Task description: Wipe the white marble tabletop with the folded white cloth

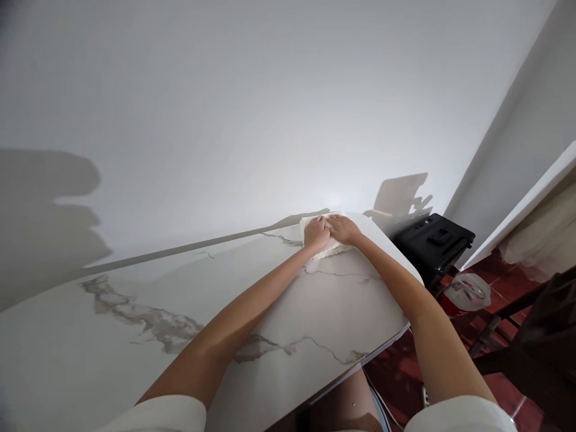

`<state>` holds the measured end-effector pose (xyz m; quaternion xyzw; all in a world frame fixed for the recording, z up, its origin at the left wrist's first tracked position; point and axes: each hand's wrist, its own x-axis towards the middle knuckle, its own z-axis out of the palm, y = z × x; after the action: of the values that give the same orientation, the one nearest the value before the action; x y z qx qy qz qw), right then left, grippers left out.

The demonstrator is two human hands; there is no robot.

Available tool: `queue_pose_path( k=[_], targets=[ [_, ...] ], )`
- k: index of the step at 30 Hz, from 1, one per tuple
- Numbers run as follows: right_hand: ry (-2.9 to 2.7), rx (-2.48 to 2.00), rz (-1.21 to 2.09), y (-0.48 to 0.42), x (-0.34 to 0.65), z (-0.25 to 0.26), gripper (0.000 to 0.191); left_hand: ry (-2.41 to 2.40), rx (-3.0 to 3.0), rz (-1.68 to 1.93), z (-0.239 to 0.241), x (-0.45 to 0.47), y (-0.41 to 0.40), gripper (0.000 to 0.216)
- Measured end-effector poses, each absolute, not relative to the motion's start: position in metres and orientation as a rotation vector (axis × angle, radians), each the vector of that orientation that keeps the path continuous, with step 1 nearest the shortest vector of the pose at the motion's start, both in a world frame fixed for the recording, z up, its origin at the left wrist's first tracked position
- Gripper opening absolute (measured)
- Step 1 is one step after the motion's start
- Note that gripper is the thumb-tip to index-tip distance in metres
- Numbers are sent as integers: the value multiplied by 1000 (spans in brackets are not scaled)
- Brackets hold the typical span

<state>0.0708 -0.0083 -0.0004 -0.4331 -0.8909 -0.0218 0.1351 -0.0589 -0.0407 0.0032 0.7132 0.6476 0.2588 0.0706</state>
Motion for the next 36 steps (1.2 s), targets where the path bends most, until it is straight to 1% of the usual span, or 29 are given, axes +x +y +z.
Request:
queue_pose_path(
  k=[8, 12, 16, 21, 29, 36],
  targets=[
    [-2557, -1268, 14, 42, 107, -3, 50, 2001, 2207, 749, 3, -20, 1, 36],
    [-2489, -1391, 14, 43, 134, -2, 49, 1939, 2267, 779, 3, 6, 10, 31],
    [-2451, -1471, -10, 30, 151, -2, 49, 1867, 2315, 827, 2, 22, 5, 32],
    [-2455, -1494, -88, -3, 176, -5, 50, 1809, 2357, 817, 1, 45, -24, 33],
    [-2383, -1599, -317, -89, 231, -18, 51, 1552, 2475, 838, 2, 89, -93, 36],
    [-2384, -1573, -401, -164, 230, -11, 51, 1503, 2483, 812, 2, 89, -162, 41]
  ],
)
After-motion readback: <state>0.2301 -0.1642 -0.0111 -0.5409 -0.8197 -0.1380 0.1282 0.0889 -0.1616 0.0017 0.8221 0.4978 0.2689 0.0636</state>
